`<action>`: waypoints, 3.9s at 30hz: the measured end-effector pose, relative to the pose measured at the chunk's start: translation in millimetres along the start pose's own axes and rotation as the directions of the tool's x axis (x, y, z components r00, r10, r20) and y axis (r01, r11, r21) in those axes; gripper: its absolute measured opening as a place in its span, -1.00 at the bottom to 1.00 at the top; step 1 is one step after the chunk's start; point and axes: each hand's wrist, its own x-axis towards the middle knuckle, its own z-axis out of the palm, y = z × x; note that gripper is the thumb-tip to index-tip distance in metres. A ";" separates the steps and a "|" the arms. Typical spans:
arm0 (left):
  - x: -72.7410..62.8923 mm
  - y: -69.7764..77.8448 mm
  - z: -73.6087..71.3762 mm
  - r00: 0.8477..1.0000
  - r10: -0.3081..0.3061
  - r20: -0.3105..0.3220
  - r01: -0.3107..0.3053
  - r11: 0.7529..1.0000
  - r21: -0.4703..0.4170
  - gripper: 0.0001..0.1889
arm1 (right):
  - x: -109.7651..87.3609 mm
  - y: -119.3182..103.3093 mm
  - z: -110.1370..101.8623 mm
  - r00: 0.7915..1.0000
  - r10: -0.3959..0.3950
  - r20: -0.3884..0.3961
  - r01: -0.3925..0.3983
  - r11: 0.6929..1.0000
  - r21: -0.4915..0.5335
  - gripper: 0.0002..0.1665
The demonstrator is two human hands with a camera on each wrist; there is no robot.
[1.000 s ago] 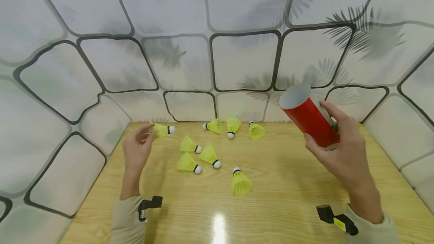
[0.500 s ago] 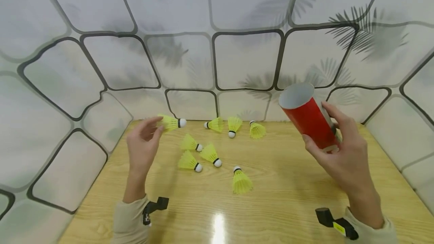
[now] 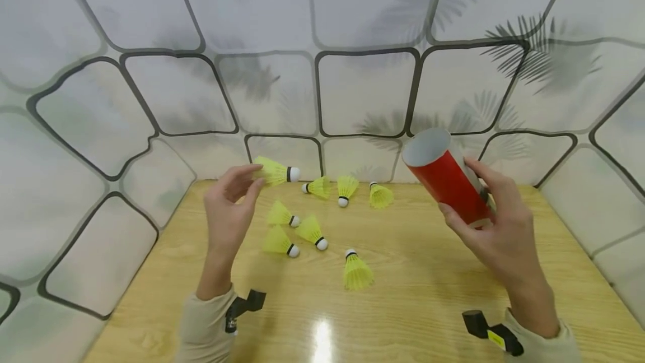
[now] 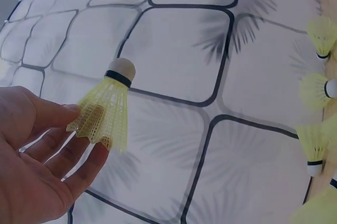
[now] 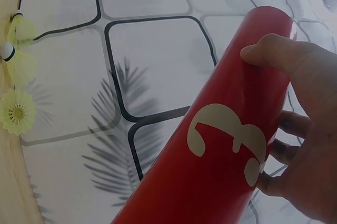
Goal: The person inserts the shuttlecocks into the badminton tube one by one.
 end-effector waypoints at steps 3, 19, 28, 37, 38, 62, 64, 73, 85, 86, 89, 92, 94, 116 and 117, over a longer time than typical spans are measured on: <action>2.5 11.7 6.9 1.000 0.014 0.010 -0.014 0.999 -0.029 -0.78 | -1.3 -0.9 0.3 1.000 -0.003 0.012 0.003 1.000 -0.006 0.12; 24.1 62.0 61.7 0.979 0.191 0.068 -0.176 0.967 -0.186 -0.79 | -1.2 -1.6 1.8 0.999 -0.027 0.025 0.028 1.000 -0.011 0.09; 28.4 71.2 84.7 0.960 0.268 0.073 -0.247 0.943 -0.223 -0.80 | -0.2 -2.9 1.3 0.999 -0.032 0.035 0.032 0.999 -0.007 0.12; 31.3 75.1 108.9 0.940 0.332 0.080 -0.308 0.925 -0.223 -0.82 | 0.3 -3.8 3.1 0.997 -0.048 0.065 0.049 0.998 -0.024 0.09; 31.4 74.6 111.4 0.939 0.335 0.080 -0.311 0.924 -0.223 -0.82 | -0.2 -4.0 3.2 0.997 -0.045 0.065 0.046 0.999 -0.023 0.09; 23.6 69.8 140.9 0.885 0.408 0.225 -0.356 0.903 -0.240 -0.80 | 1.9 -6.3 6.1 0.991 -0.047 0.127 0.050 0.999 -0.022 0.07; 22.8 69.7 142.0 0.869 0.424 0.256 -0.367 0.898 -0.244 -0.80 | 2.1 -6.6 6.3 0.991 -0.054 0.124 0.056 0.998 -0.016 0.08; 19.0 68.8 148.9 0.853 0.445 0.273 -0.385 0.889 -0.246 -0.81 | 2.3 -7.2 6.4 0.989 -0.064 0.134 0.067 0.998 -0.014 0.09; 17.0 63.3 149.0 0.818 0.417 0.396 -0.298 0.896 -0.328 -0.76 | 2.8 -2.7 6.8 0.987 -0.090 0.133 0.092 0.996 -0.010 0.03; 16.7 62.8 149.1 0.812 0.414 0.411 -0.292 0.898 -0.329 -0.76 | 2.7 -2.3 6.8 0.987 -0.090 0.135 0.092 0.996 -0.009 0.03; 16.2 62.1 149.6 0.797 0.414 0.439 -0.284 0.899 -0.333 -0.77 | 2.2 -2.1 7.0 0.986 -0.092 0.141 0.094 0.996 -0.008 0.03; 15.6 61.7 150.0 0.793 0.416 0.445 -0.280 0.898 -0.339 -0.80 | 1.9 -2.7 7.7 0.984 -0.097 0.147 0.099 0.995 -0.007 0.06; 15.1 61.7 149.8 0.796 0.413 0.442 -0.273 0.897 -0.347 -0.81 | 2.1 -3.5 8.1 0.984 -0.099 0.150 0.102 0.995 -0.010 0.08; 4.3 27.1 92.9 0.874 0.349 0.339 -0.303 0.936 -0.181 -0.73 | 3.5 -1.2 5.0 0.985 -0.083 0.154 0.086 0.996 -0.013 0.05; 3.3 23.9 88.6 0.877 0.337 0.343 -0.296 0.940 -0.168 -0.73 | 3.4 -1.4 4.5 0.985 -0.087 0.150 0.090 0.996 -0.015 0.05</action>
